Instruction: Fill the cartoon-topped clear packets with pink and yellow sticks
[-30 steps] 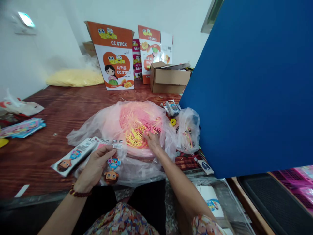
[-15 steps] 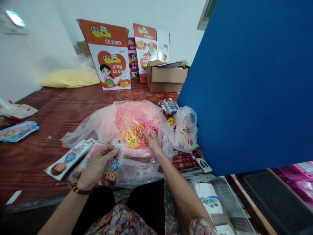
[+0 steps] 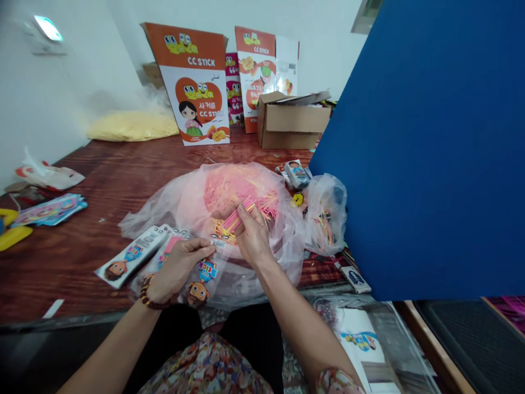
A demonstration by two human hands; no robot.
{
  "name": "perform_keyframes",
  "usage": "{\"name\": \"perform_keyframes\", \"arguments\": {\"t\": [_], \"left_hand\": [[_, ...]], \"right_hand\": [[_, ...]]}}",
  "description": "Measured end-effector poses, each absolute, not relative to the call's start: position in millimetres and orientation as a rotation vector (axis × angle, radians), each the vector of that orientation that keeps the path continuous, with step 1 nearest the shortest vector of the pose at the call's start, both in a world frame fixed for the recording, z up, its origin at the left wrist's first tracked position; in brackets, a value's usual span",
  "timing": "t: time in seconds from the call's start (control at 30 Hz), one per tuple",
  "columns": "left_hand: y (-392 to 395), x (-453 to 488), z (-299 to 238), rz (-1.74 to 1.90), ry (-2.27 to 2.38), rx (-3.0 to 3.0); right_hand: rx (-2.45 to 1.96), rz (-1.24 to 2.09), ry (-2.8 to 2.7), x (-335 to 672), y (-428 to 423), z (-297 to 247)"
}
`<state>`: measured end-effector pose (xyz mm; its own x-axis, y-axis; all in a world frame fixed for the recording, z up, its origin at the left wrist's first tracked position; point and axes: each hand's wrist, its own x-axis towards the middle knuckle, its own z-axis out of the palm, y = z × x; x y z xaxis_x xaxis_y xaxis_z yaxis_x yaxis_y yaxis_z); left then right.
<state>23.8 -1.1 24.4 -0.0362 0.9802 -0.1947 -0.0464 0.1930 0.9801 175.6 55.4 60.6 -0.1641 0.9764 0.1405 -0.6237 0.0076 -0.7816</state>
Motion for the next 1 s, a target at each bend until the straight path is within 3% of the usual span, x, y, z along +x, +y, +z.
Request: {"name": "perform_keyframes", "arguments": {"t": [1.0], "left_hand": [[-6,19,26,1.018,1.171,1.276]], "right_hand": [[-0.638,1.504,-0.852,159,43,42]]}}
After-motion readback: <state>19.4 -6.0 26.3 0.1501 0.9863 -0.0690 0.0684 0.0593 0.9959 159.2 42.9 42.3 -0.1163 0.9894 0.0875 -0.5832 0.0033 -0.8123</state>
